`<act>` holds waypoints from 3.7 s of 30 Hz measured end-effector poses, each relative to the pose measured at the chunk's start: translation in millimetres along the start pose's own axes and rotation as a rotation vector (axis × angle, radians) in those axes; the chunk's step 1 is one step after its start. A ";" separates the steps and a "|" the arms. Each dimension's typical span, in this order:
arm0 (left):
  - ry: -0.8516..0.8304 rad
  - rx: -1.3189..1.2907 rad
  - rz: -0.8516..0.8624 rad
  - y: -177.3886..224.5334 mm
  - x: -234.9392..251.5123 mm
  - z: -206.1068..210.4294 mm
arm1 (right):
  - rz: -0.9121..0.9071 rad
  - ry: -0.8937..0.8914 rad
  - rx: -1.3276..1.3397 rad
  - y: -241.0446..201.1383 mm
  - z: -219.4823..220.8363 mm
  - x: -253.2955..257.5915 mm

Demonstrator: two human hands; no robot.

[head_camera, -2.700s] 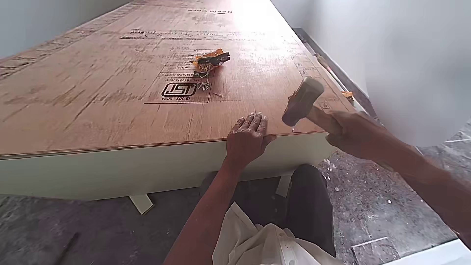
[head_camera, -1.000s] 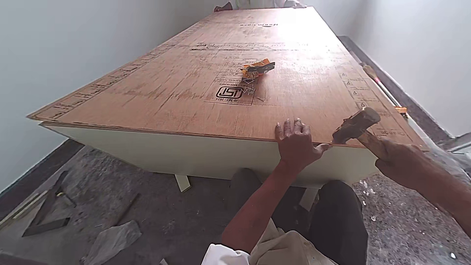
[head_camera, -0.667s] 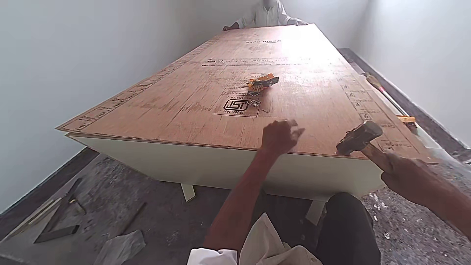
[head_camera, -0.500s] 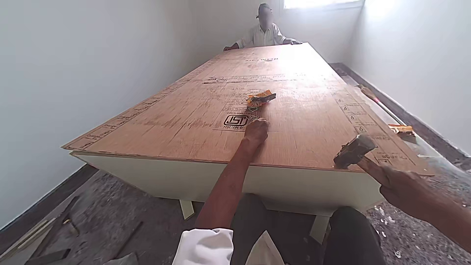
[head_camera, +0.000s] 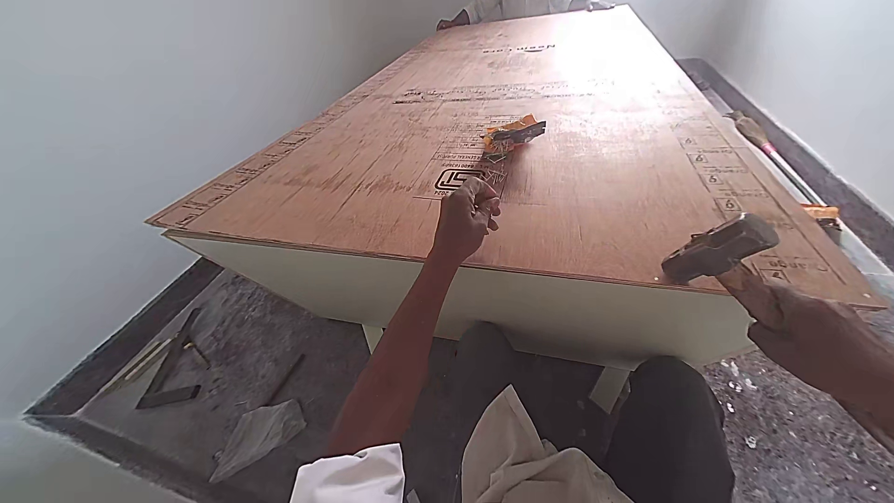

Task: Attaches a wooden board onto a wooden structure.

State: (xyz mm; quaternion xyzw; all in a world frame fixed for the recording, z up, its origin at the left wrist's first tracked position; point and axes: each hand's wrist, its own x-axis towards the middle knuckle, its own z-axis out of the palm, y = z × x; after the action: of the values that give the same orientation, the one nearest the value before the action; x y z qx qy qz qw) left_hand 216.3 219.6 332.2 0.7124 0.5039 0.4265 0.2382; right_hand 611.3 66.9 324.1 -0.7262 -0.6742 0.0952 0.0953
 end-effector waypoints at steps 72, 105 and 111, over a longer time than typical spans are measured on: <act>-0.184 -0.161 -0.010 7.3 -56.0 52.3 | -0.362 0.128 0.167 -148.7 -63.8 37.5; -0.015 0.638 0.434 -46.4 -65.2 37.0 | -0.115 0.154 0.733 -28.1 96.3 -51.7; 0.085 0.720 0.525 -57.7 -66.0 43.7 | -0.487 0.264 0.584 -38.6 129.2 -56.1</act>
State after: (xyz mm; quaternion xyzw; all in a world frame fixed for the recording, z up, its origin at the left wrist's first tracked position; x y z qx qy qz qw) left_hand 215.2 184.7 240.7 0.8356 0.4315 0.2986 -0.1623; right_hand 535.6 15.1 210.5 -0.4934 -0.7531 0.1633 0.4035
